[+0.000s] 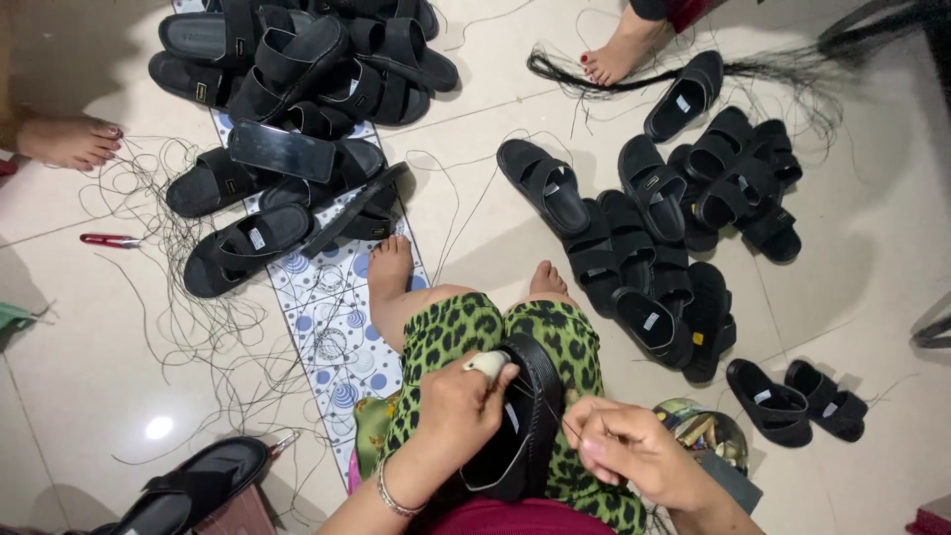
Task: Manually stitching the upper straps of black sandals to the soles using a needle and thread.
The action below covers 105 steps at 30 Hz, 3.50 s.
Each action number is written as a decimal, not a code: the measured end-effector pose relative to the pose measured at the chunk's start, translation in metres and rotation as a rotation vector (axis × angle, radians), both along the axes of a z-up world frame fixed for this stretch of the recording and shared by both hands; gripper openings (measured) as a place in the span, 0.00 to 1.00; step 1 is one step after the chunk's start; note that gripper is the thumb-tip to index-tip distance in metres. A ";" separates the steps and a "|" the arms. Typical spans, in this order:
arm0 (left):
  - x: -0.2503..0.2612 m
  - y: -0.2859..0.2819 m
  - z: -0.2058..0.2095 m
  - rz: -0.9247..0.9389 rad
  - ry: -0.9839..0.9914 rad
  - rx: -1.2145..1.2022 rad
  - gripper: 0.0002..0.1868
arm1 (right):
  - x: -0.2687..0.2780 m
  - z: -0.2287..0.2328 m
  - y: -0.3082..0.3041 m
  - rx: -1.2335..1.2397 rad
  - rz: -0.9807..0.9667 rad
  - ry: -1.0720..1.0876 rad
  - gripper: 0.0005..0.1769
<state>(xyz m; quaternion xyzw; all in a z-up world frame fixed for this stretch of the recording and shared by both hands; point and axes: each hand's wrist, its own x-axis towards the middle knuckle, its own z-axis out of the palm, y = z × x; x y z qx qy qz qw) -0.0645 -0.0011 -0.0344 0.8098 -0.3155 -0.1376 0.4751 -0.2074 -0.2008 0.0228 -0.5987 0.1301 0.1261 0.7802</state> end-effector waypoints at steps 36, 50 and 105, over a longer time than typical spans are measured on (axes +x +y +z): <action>0.116 0.051 -0.044 0.206 1.217 -1.160 0.26 | 0.031 -0.046 -0.010 0.155 -0.110 -0.081 0.36; 0.075 0.107 -0.043 0.292 0.852 -0.894 0.16 | 0.057 0.063 -0.028 -0.964 0.153 -0.138 0.31; 0.017 0.002 0.047 -0.226 0.634 -0.168 0.15 | 0.056 0.056 -0.024 -1.508 0.568 -0.424 0.21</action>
